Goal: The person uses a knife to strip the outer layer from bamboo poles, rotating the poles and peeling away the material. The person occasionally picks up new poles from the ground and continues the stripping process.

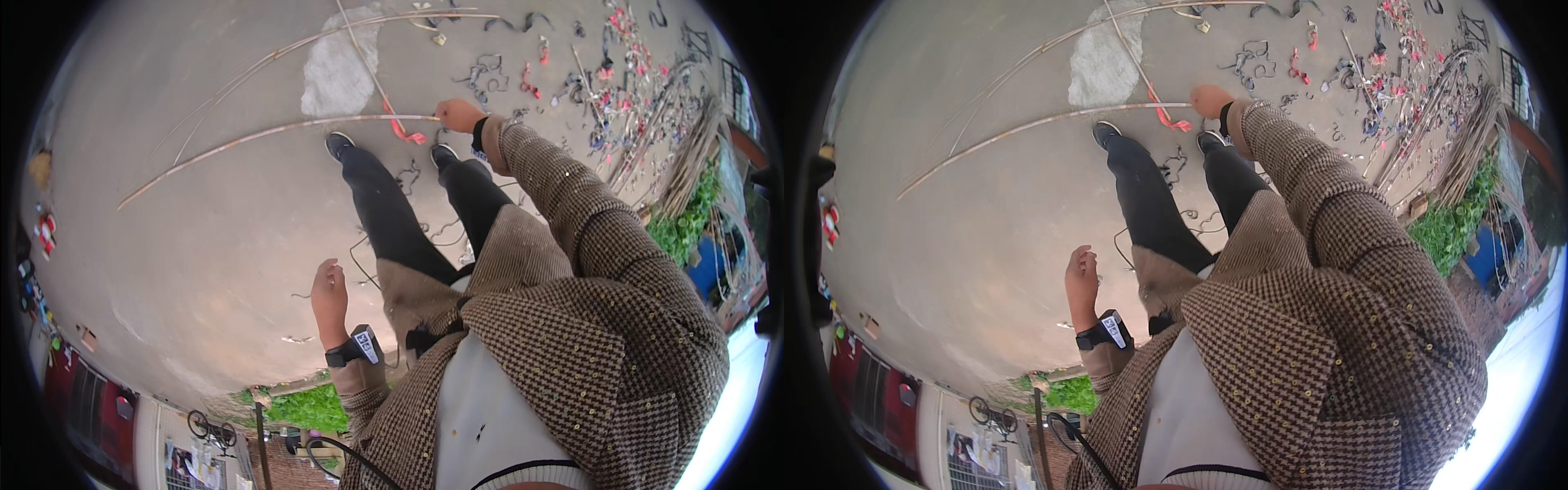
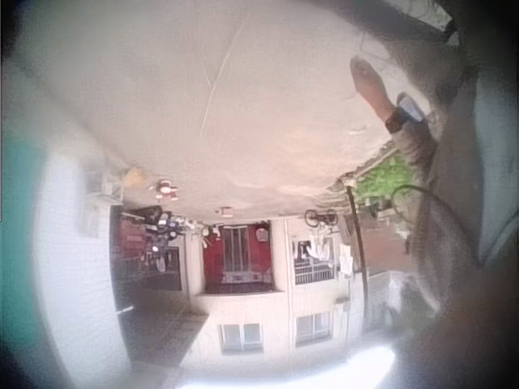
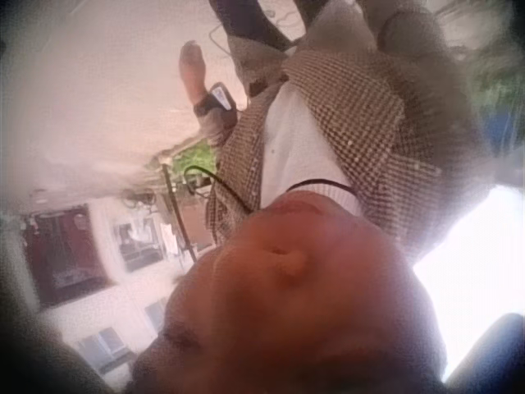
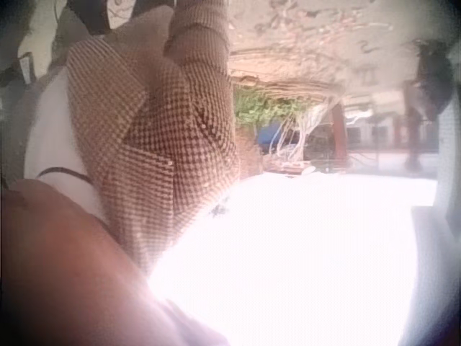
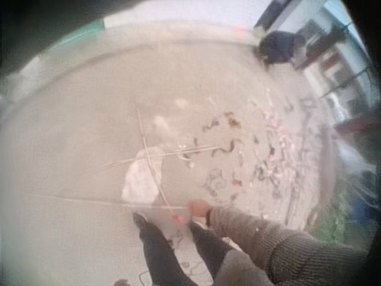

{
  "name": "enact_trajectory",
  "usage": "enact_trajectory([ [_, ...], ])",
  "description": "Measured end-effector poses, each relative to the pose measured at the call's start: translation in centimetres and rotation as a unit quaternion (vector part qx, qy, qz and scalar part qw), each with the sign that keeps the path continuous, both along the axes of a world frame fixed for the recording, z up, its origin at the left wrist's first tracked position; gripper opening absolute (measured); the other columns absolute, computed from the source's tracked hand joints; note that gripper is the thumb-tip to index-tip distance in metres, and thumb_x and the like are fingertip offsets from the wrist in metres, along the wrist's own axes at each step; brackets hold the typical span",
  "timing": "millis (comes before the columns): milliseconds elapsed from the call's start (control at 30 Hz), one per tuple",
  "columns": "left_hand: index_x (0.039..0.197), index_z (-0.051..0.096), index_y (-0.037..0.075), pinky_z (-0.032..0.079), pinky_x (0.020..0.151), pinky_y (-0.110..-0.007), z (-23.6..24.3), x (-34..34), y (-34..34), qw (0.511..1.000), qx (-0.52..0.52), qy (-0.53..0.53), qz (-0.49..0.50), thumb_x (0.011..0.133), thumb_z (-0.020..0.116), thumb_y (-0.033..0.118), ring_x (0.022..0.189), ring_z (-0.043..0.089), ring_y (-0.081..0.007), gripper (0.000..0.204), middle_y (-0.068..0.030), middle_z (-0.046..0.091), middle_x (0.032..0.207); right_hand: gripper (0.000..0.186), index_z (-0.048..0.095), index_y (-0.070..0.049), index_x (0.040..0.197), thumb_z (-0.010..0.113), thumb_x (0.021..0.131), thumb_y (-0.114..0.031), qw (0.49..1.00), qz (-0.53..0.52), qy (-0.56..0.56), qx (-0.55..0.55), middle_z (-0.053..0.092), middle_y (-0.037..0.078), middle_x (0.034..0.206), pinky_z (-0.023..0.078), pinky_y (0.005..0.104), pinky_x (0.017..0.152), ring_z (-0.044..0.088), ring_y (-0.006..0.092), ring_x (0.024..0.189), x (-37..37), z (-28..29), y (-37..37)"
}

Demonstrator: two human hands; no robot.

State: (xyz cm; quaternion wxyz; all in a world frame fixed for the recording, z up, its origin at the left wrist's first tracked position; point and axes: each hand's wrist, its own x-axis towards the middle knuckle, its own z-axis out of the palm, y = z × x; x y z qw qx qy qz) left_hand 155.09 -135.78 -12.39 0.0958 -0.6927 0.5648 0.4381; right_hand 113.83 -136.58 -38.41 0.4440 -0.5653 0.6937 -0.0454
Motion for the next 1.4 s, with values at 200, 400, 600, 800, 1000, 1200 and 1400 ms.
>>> enact_trajectory([
  [200,0.109,0.059,0.001,0.049,0.07,-0.03,-0.8,-7.2,-1.4,0.998,0.032,0.046,-0.019,0.091,0.054,0.018,0.081,0.063,-0.0213,0.025,-0.0137,0.065,0.094,0.018,0.063,-0.006,0.087,0.05,0.079,-0.016,0.994,0.025,0.042,0.093,0.064,0.017,0.077,0.049,0.0467,0.065,0.064,0.033,0.077,-2.2,-7.7,-2.4],
  [400,0.106,0.06,0.003,0.048,0.065,-0.03,-7.6,-1.1,-3.7,0.993,0.056,-0.103,-0.014,0.09,0.053,0.016,0.075,0.061,-0.0201,0.023,-0.0122,0.065,0.089,0.02,0.064,-0.005,0.094,0.053,0.081,-0.016,0.989,0.014,0.108,0.103,0.064,0.012,0.09,0.05,0.0481,0.081,0.063,0.028,0.088,7.9,-21.2,-3.6],
  [600,0.107,0.06,0.003,0.048,0.067,-0.028,-11.8,3.3,-3.5,0.984,0.106,-0.144,0.01,0.09,0.055,0.016,0.079,0.061,-0.0181,0.022,-0.0121,0.064,0.09,0.015,0.064,-0.012,0.087,0.052,0.081,-0.017,0.971,0.119,0.205,0.038,0.06,0.003,0.087,0.039,0.0511,0.095,0.059,0.0202,0.091,12.2,-28.5,-1.1],
  [800,0.109,0.059,0.004,0.049,0.069,-0.03,-11.0,-1.0,-4.2,0.988,0.13,-0.088,-0.01,0.09,0.054,0.015,0.081,0.062,-0.0207,0.023,-0.0133,0.064,0.091,0.019,0.059,-0.006,0.086,0.058,0.076,-0.022,0.996,-0.078,-0.028,0.014,0.062,0.014,0.08,0.049,0.0445,0.069,0.062,0.0338,0.079,8.1,-22.9,0.2],
  [1000,0.106,0.061,0.004,0.049,0.07,-0.035,-5.6,-7.1,-7.6,0.985,0.038,-0.063,-0.154,0.088,0.055,0.018,0.081,0.063,-0.0283,0.024,-0.0169,0.064,0.09,0.026,0.064,-0.011,0.082,0.061,0.074,-0.035,0.992,-0.11,0.027,-0.057,0.063,0.012,0.079,0.048,0.0448,0.066,0.062,0.0316,0.077,1.3,-6.6,3.1],
  [1200,0.112,0.058,0.004,0.047,0.081,-0.037,2.1,-11.0,-12.0,0.95,-0.1,-0.016,-0.296,0.084,0.06,0.016,0.094,0.059,-0.0309,0.031,-0.0162,0.062,0.106,0.025,0.064,-0.01,0.074,0.064,0.07,-0.035,0.989,-0.108,0.098,-0.008,0.061,0.012,0.07,0.047,0.0448,0.06,0.061,0.0322,0.07,-7.4,8.2,13.9],
  [1400,0.122,0.052,0.004,0.038,0.099,-0.043,0.8,-19.0,-14.7,0.801,-0.12,0.049,-0.585,0.067,0.076,0.02,0.117,0.047,-0.0351,0.062,-0.02,0.053,0.123,0.026,0.065,-0.012,0.066,0.068,0.063,-0.038,0.953,-0.21,0.22,-0.016,0.058,0.011,0.06,0.046,0.044,0.054,0.06,0.0322,0.061,-12.7,20.0,33.2],
])
